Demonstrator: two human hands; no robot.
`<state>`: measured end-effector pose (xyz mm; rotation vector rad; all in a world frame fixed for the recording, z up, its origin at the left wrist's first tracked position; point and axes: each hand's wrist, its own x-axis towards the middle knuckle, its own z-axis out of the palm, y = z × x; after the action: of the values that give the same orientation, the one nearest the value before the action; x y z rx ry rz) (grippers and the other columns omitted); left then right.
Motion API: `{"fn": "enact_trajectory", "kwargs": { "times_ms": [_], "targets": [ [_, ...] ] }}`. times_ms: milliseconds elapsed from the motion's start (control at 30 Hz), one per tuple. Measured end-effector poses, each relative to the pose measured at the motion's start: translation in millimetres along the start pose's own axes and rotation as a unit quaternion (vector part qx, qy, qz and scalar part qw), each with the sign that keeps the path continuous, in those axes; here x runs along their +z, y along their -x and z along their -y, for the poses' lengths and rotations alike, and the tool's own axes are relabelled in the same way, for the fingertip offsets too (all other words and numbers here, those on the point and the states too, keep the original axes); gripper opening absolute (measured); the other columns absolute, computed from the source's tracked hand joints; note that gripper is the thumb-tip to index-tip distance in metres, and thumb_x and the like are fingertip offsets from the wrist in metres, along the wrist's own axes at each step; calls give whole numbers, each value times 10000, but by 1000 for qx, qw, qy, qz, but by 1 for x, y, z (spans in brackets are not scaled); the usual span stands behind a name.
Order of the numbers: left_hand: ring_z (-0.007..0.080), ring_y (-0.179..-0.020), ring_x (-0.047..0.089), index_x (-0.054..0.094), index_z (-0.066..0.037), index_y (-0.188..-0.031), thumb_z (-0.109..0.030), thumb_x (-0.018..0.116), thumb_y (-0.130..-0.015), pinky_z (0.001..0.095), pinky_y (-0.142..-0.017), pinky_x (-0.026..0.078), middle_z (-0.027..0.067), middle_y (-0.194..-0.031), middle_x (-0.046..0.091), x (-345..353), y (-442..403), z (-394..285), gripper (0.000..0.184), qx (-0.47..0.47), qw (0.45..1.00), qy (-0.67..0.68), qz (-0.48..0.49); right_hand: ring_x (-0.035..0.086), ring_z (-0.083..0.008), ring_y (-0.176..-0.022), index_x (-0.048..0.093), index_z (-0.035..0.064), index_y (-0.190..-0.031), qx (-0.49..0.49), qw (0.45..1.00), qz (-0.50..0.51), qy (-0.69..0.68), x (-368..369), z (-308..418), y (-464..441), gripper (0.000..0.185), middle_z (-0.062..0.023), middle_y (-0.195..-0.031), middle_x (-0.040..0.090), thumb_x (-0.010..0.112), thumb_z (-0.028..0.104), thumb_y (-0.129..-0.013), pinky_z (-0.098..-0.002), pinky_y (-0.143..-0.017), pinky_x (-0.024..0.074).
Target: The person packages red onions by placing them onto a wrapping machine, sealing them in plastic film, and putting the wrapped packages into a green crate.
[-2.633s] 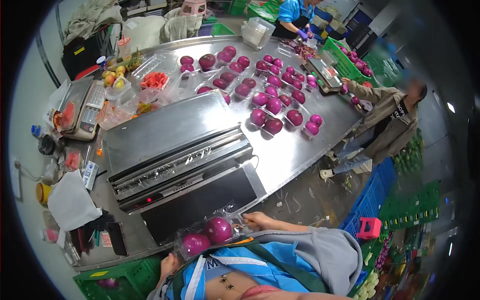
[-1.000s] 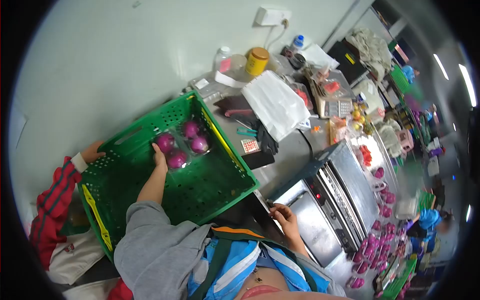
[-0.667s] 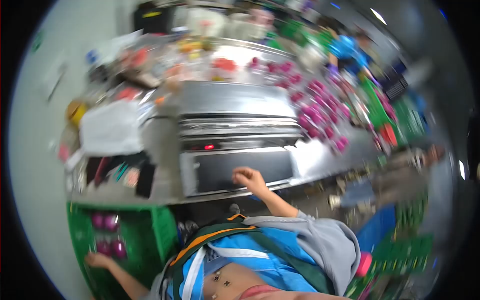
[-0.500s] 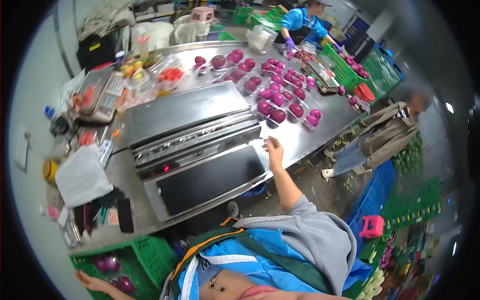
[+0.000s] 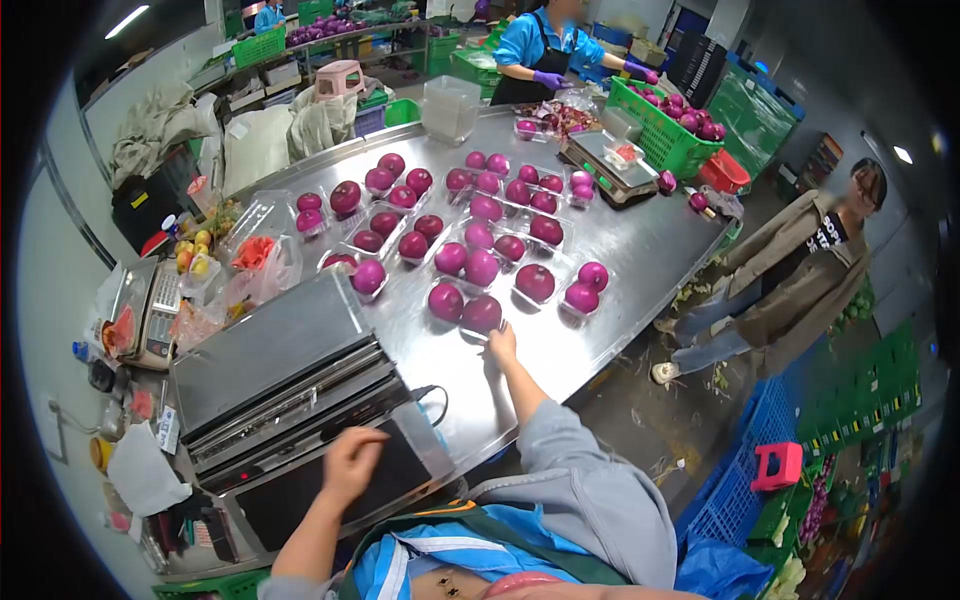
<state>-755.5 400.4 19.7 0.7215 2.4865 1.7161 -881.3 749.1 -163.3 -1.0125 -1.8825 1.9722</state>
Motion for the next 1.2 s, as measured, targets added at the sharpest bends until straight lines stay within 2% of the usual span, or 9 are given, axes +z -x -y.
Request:
{"fn": "enact_trajectory", "kwargs": {
  "times_ms": [100, 133, 167, 333, 500, 700, 767, 900, 1200],
  "targets": [
    [229, -1005, 518, 511, -28, -1092, -112, 572, -768, 320, -837, 405, 127, -1067, 540, 91, -54, 15, 340, 12, 988, 1, 152, 577, -199, -528, 324, -12, -1190, -19, 992, -40, -118, -21, -28, 15, 442, -180, -1010, 497, 383, -10, -753, -256, -393, 464],
    [241, -1053, 487, 437, -15, -1160, -137, 577, -771, 327, -860, 390, 147, -1127, 500, 120, -68, 29, 430, -27, 990, 23, 140, 592, -264, -795, 287, -25, -1230, 21, 997, -21, -71, -40, -5, 43, 459, -177, -1198, 422, 408, 14, -789, -268, -499, 536],
    [253, -1100, 456, 364, -1, -1227, -162, 581, -774, 334, -883, 375, 167, -1186, 461, 148, -81, 52, 527, -66, 989, 46, 126, 606, -263, -748, 257, -6, -1246, 17, 995, -13, -94, -55, -30, 41, 470, -183, -1191, 421, 393, 2, -797, -255, -479, 531],
    [296, -1106, 444, 297, 74, -1242, -270, 607, -760, 355, -904, 379, 247, -1206, 407, 251, -152, 137, 668, -226, 970, -23, -89, 621, -268, -645, 158, 59, -1322, 73, 990, 62, -101, -107, -43, 54, 584, -184, -1229, 392, 324, -61, -775, -267, -470, 528],
    [301, -1062, 484, 317, 80, -1223, -274, 617, -754, 340, -913, 377, 247, -1165, 454, 256, -178, 161, 660, -334, 926, 176, -3, 626, -278, -670, 177, 49, -1320, 18, 991, 88, -102, -114, -21, 68, 629, -195, -1306, 303, 300, -92, -719, -267, -513, 536],
    [228, -1114, 430, 351, 56, -1215, -145, 638, -756, 310, -933, 334, 186, -1197, 440, 120, -172, 59, 577, -61, 966, 234, -88, 571, -267, -906, 197, -37, -1309, -164, 967, 184, -65, -63, 115, 103, 763, -218, -1305, 292, 382, -98, -571, -294, -567, 543],
    [236, -1153, 391, 326, 61, -1220, -114, 600, -783, 323, -967, 295, 194, -1226, 407, 51, -165, 35, 545, -1, 960, 240, -143, 596, -238, -796, 212, -36, -1310, -182, 945, 266, -56, -12, 151, 111, 751, -220, -1298, 322, 385, -91, -580, -278, -534, 512],
    [214, -1088, 456, 339, 71, -1204, -128, 577, -813, 315, -942, 340, 180, -1183, 457, -78, -125, 69, 499, -52, 938, 206, -274, 607, -205, -553, 209, -16, -1303, -168, 890, 421, -52, 133, 160, 126, 595, -225, -1283, 348, 366, -28, -729, -252, -456, 473],
    [169, -983, 526, 433, 61, -1165, -235, 512, -862, 274, -874, 371, 122, -1039, 572, -263, 19, 147, 431, -176, 945, 49, -271, 607, -165, -572, 341, -4, -1230, -61, 825, 547, 125, 302, 124, 233, 442, -155, -1060, 531, 445, 39, -803, -233, -471, 470]
  ]
}}
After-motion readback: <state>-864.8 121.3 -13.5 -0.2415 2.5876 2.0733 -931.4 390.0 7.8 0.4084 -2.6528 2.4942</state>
